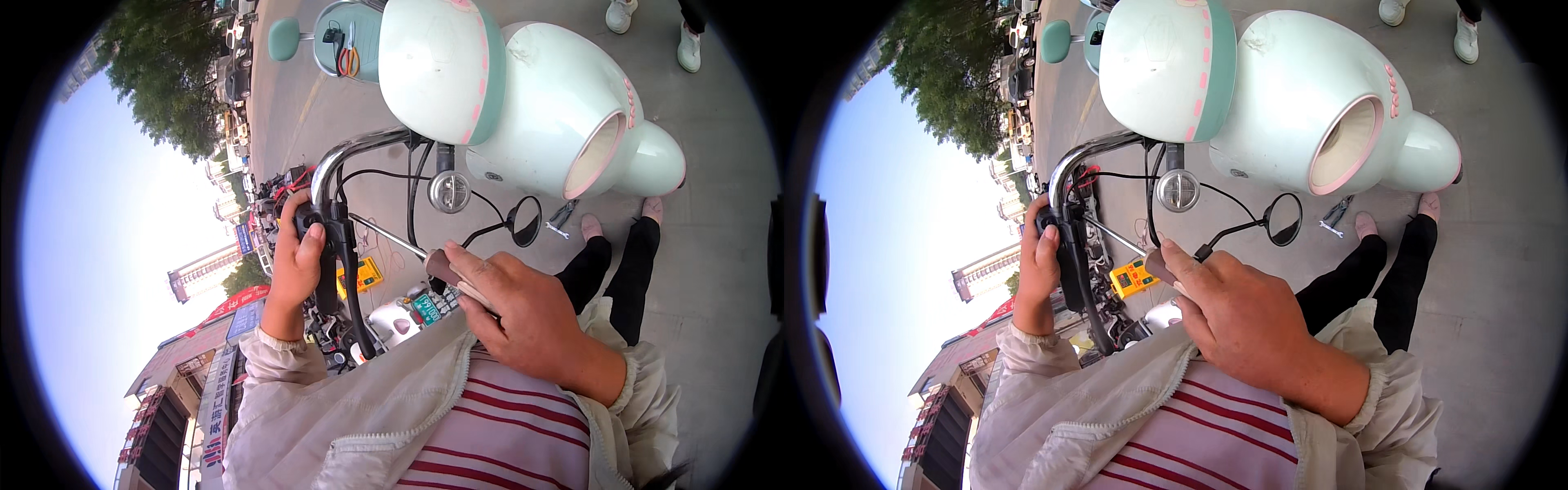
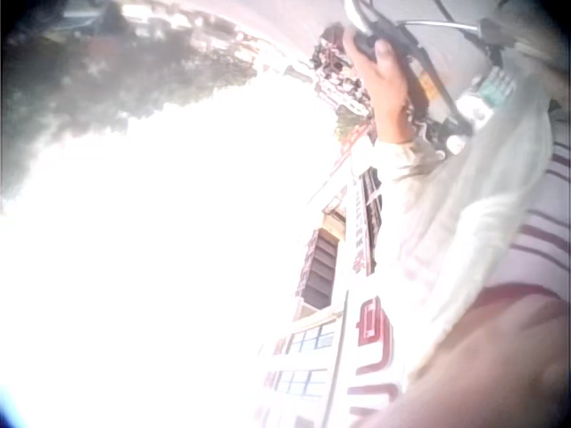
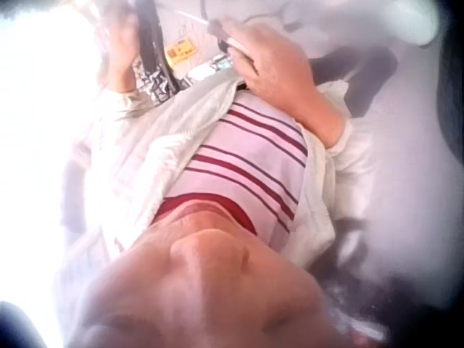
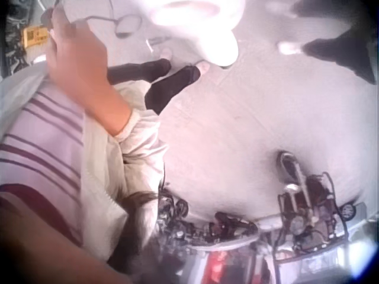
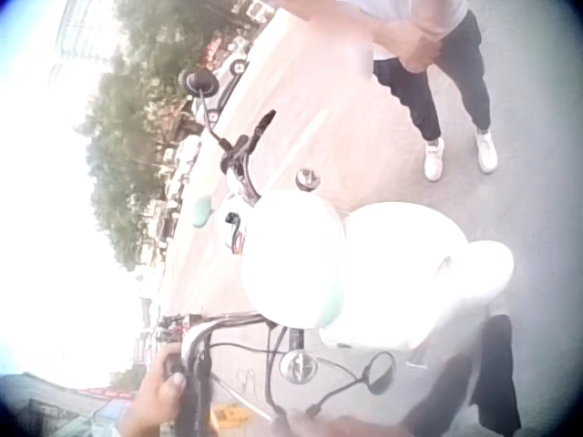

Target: The person uses a screwdriver to adjust and tighten components on the handlebar of a light green scooter. They repeatedly loosen and tighten screws while manipulating the handlebar grip and brake lever. The work is performed outdoors on a paved area with other scooters nearby.

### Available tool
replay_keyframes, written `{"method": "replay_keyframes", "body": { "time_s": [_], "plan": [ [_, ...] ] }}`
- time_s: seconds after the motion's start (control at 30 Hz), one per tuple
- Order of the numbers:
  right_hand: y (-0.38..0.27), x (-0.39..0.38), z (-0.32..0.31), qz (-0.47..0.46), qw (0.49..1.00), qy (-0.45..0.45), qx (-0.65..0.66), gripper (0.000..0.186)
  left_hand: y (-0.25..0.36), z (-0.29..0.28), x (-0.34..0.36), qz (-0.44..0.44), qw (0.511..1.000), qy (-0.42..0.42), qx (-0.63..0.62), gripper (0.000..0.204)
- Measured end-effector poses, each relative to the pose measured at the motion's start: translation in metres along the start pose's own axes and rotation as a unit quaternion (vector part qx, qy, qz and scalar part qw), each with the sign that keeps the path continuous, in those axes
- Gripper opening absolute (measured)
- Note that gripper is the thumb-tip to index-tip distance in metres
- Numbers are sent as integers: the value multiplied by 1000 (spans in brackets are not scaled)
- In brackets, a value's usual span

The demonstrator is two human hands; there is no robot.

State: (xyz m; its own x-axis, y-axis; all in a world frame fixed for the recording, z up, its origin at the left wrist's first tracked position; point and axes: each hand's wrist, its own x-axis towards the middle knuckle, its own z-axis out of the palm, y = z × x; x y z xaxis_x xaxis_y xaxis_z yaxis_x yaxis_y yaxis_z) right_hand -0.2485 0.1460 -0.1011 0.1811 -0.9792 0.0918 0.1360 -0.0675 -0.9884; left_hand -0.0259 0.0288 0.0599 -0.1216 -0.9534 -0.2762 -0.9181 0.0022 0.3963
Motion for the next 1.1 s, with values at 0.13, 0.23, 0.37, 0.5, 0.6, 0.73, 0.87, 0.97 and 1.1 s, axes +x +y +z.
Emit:
{"method": "replay_keyframes", "body": {
  "time_s": [0.13,0.23,0.37,0.5,0.6,0.73,0.87,0.97,1.1],
  "plan": [
    [10,2,10,-19,999,34,22,49,-3,2,-3,-41,996,25,-69,50],
    [12,2,9,-19,999,30,38,52,-13,-12,-5,-32,999,3,-22,53],
    [13,3,9,-30,998,28,48,53,-7,-11,-4,-46,997,-13,-56,53],
    [10,4,10,-38,998,27,44,53,-10,-9,-5,-20,999,2,-50,53],
    [6,5,9,-35,998,26,44,52,-10,-9,-5,-19,999,-2,-46,53],
    [-8,6,0,40,994,-24,100,47,-2,-6,-6,-49,996,-3,-72,52],
    [-15,16,-12,142,946,-61,284,43,0,-6,-7,-68,995,9,-76,50],
    [-30,26,-27,209,920,-97,316,41,1,-2,-5,-32,998,8,-57,50],
    [-51,27,-30,145,981,-92,84,40,5,0,-5,-20,994,-7,-103,48]
  ]
}}
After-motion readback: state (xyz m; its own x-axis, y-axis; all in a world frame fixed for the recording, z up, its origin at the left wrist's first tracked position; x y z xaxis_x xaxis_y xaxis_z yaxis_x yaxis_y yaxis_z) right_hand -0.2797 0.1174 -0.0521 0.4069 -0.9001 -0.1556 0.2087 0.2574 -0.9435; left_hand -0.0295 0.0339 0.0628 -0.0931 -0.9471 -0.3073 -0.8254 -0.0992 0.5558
